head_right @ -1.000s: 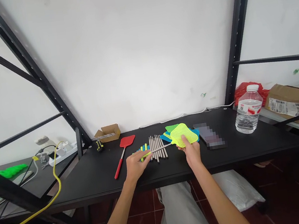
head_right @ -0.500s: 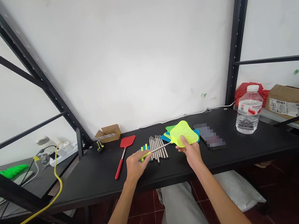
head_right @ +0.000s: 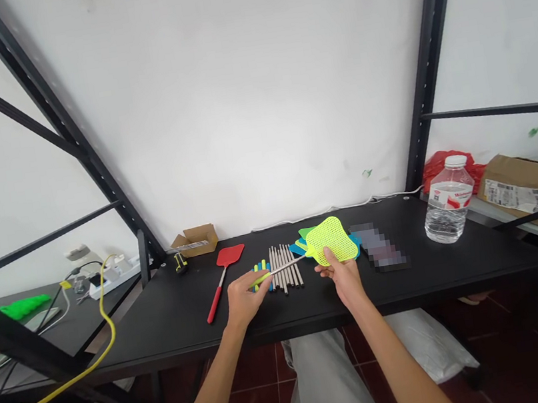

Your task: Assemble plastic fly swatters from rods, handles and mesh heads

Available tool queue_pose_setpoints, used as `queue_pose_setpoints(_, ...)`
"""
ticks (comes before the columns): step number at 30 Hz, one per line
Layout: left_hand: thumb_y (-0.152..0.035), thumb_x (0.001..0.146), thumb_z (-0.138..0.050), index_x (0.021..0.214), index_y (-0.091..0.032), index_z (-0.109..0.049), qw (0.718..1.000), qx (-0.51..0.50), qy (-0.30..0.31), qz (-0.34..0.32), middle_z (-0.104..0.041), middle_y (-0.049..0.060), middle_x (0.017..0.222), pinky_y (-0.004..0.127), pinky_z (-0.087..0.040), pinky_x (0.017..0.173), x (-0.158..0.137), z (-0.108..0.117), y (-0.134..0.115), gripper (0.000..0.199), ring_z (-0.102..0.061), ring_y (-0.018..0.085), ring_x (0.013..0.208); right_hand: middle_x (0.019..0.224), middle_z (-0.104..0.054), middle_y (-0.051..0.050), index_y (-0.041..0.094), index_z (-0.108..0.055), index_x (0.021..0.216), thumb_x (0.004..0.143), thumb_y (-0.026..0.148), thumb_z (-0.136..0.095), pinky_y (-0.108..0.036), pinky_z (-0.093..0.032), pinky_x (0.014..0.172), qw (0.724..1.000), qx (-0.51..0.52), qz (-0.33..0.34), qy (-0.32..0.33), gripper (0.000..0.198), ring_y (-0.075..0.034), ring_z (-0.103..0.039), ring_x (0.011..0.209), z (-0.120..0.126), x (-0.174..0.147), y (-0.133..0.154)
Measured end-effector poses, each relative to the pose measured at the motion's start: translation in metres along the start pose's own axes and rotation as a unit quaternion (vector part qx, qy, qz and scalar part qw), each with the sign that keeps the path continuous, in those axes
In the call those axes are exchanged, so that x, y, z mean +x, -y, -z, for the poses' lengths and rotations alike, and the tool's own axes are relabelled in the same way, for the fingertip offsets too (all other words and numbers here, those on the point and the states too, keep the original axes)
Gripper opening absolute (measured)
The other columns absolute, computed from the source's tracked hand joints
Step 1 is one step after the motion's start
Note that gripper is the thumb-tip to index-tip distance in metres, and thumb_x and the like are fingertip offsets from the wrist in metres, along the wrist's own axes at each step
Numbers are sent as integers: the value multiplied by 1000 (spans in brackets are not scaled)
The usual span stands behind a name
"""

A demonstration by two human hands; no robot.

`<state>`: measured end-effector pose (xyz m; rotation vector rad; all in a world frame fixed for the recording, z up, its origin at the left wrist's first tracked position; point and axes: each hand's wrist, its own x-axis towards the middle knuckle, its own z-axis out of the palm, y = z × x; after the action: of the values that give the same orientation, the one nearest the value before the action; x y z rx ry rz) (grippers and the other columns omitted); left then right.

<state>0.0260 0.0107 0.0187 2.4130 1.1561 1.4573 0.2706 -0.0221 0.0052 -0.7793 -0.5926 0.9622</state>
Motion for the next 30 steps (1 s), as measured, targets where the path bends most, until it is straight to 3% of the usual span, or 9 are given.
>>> queue_pose_setpoints(14,-40,89,-64,92,-26,-78,1000,0,-21,-10,-77,2,90,26,-54,72,0,-1,3,20,-72,18,82,82,-74,-10,15,-70,94,72,51,-79,-22,-49,47,997,-52,-9,53,44,-14,-65,55,0,-1,0)
queue_pose_setpoints(20,-40,90,-63,91,-24,-77,999,1,-38,-4,-76,2,86,25,-52,68,1,1,1,21,-69,16,71,73,-65,1,20,-59,87,68,54,-79,-22,-47,45,999,29,10,-13,44,-15,-65,53,0,2,1)
queue_pose_setpoints(26,-41,89,-63,91,-25,-77,999,25,-36,-1,-76,2,87,24,-51,66,1,0,2,21,-69,15,71,109,-63,-2,31,-51,127,78,48,-69,-23,-47,49,996,9,80,-45,55,-11,-64,60,0,-4,5)
queue_pose_setpoints(30,-42,90,-63,91,-25,-77,999,32,-33,-2,-76,2,89,24,-51,66,1,-1,2,22,-70,16,73,113,-61,-4,34,-46,137,81,47,-66,-22,-46,48,993,-26,100,-58,61,-12,-63,62,0,-5,4)
